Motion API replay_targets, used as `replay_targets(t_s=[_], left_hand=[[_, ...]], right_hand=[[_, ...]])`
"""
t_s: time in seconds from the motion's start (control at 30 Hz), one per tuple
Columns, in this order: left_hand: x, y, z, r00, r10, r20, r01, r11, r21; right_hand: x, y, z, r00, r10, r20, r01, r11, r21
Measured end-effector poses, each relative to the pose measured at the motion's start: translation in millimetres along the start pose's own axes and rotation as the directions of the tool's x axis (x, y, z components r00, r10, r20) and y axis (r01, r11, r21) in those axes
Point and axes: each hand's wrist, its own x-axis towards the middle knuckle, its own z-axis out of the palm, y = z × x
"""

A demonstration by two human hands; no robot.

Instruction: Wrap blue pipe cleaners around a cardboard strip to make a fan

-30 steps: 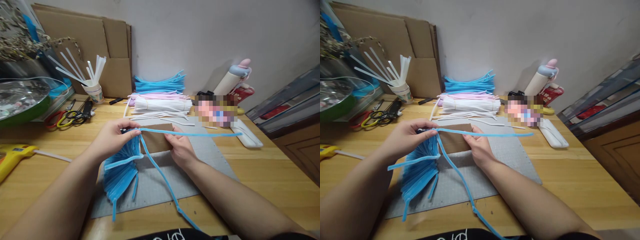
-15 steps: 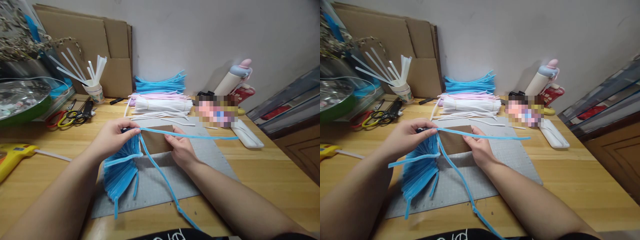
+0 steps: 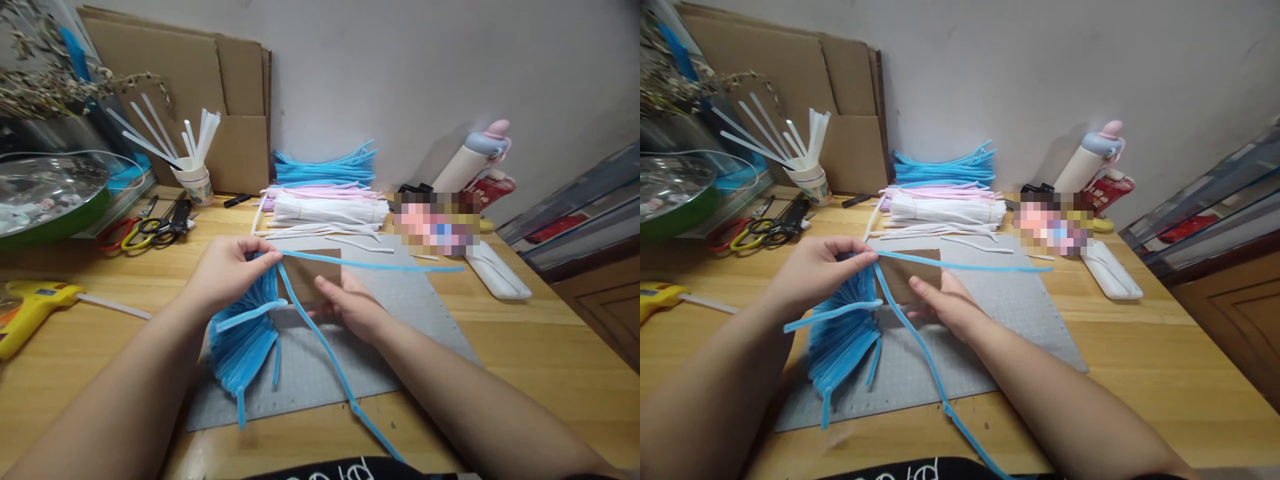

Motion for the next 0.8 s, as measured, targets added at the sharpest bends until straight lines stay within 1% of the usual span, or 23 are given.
replay_targets(t_s=[0.03, 0.07, 0.1, 0.13, 0.2, 0.27, 0.3, 0.37, 0.43, 0.5, 0.57, 0.67, 0.8], left_hand=[[0, 0, -0.5, 1.0, 0.003, -0.026, -0.002, 1.0, 0.019], [0, 0, -1.2, 0.999, 0.009, -0.05, -0.007, 0.999, 0.036], [0, 0, -1.8, 0.997, 0.015, -0.07, -0.012, 0.999, 0.05], [0, 0, -2.4, 0.996, 0.019, -0.09, -0.014, 0.998, 0.055], [0, 1, -2.9, 0.991, 0.017, -0.133, -0.012, 0.999, 0.039], [0, 3, -2.8, 0.985, 0.005, -0.174, -0.005, 1.0, 0.0], [0, 3, -2.6, 0.981, -0.004, -0.192, -0.001, 1.0, -0.026], [0, 5, -2.5, 0.978, -0.024, -0.207, 0.004, 0.996, -0.094], [0, 6, -3.0, 0.979, -0.055, -0.197, 0.019, 0.984, -0.177], [0, 7, -3.9, 0.981, -0.081, -0.176, 0.035, 0.967, -0.251], [0, 6, -4.6, 0.982, -0.092, -0.163, 0.04, 0.954, -0.298], [0, 5, -4.6, 0.984, -0.09, -0.154, 0.033, 0.941, -0.338], [0, 5, -3.8, 0.982, -0.103, -0.156, 0.04, 0.931, -0.363]], right_hand=[[-1, 1, 2, 0.991, 0.125, 0.043, -0.127, 0.991, 0.044], [-1, 1, 4, 0.971, 0.226, 0.08, -0.234, 0.966, 0.106], [-2, 2, 7, 0.947, 0.3, 0.112, -0.316, 0.931, 0.182], [-4, 1, 9, 0.927, 0.347, 0.141, -0.373, 0.889, 0.265], [-7, 0, 15, 0.907, 0.384, 0.176, -0.422, 0.821, 0.385], [-10, -2, 20, 0.907, 0.378, 0.185, -0.421, 0.813, 0.402], [-12, -2, 23, 0.917, 0.36, 0.175, -0.4, 0.836, 0.375], [-13, -2, 28, 0.948, 0.292, 0.123, -0.315, 0.909, 0.271], [-13, 0, 32, 0.978, 0.198, 0.063, -0.205, 0.968, 0.143], [-12, 3, 35, 0.991, 0.124, 0.039, -0.126, 0.992, 0.032], [-9, 4, 36, 0.996, 0.085, 0.03, -0.084, 0.995, -0.05], [-7, 3, 36, 0.995, 0.099, 0.017, -0.098, 0.992, -0.076], [-5, 2, 37, 0.977, 0.202, 0.071, -0.203, 0.979, 0.016]])
